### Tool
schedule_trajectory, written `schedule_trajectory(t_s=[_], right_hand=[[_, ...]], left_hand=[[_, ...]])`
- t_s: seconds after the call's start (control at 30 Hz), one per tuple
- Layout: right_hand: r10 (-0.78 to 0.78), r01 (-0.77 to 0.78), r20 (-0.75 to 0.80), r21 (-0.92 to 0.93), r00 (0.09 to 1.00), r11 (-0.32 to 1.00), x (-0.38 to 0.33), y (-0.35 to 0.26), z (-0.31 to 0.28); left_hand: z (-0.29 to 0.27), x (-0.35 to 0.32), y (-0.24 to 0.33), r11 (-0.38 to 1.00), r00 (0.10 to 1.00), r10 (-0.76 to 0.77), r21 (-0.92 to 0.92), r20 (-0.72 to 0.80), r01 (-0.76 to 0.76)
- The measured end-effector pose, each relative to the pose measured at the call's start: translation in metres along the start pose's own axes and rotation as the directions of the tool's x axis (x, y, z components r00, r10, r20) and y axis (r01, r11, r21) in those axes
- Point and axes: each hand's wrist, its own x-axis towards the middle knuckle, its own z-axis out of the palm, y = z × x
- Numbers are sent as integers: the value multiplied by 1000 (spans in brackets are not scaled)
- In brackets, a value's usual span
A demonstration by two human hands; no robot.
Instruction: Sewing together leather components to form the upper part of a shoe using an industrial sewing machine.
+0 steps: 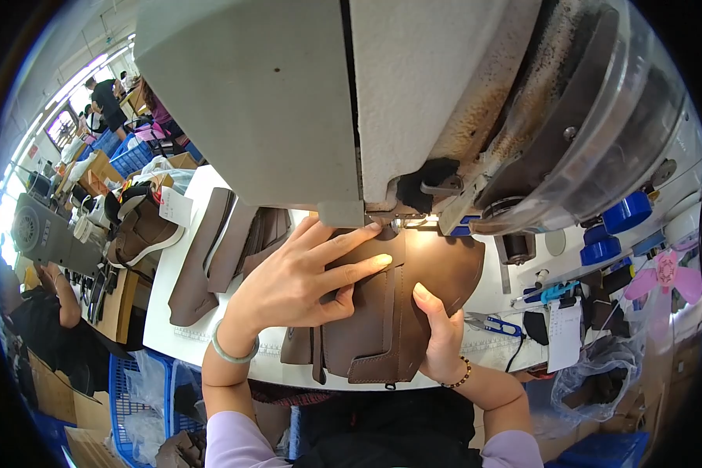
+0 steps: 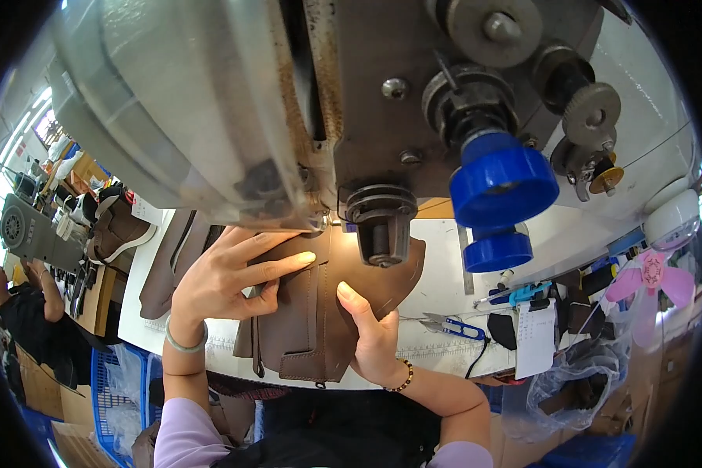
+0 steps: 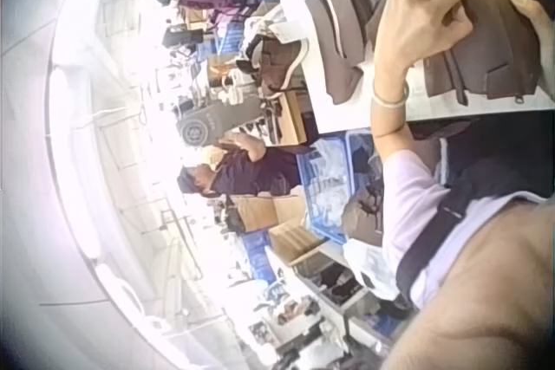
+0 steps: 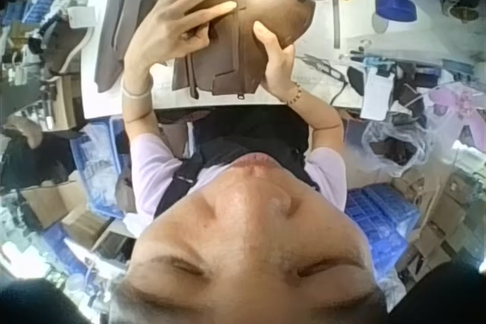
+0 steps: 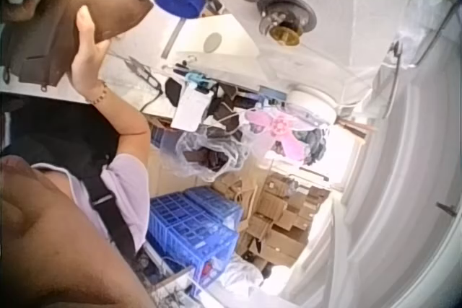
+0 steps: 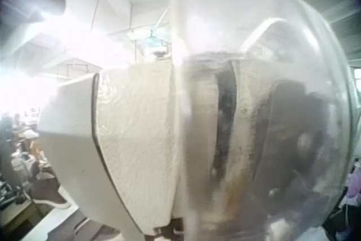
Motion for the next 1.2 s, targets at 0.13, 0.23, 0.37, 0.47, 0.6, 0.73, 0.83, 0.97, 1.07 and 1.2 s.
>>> schedule_trajectory(t_s=[0.13,0.23,0.37,0.47,0.6,0.73,0.83,0.97,1.07,1.2], right_hand=[[18,-21,43,71,999,997,5,-5,3],[-13,12,11,58,1000,998,6,-3,4],[7,-7,21,25,1000,1000,8,-4,-1],[-7,7,-3,55,1000,998,9,-3,1],[-42,45,-38,79,998,996,10,-4,8],[-27,28,-16,59,1000,998,11,-7,8],[-24,25,-11,58,1000,998,12,-8,8],[-16,16,2,61,1000,998,12,-10,9],[8,-7,-2,65,1000,998,12,-12,9],[12,-11,-35,27,999,1000,12,-15,12]], left_hand=[[3,-1,-4,999,1000,0,36,-31,1],[5,0,-3,999,999,-25,20,-28,25],[4,0,-1,998,998,-54,13,-40,55],[8,0,-3,998,997,-54,11,-52,55],[6,1,-6,999,998,-52,-17,-44,51],[8,1,-9,995,995,-91,-35,-41,89],[10,1,-10,995,994,-84,-57,-66,80],[11,-1,-14,992,994,-104,-71,-45,101],[10,-1,-15,987,992,-118,-111,-50,112],[11,0,-17,981,990,-132,-148,-48,123]])
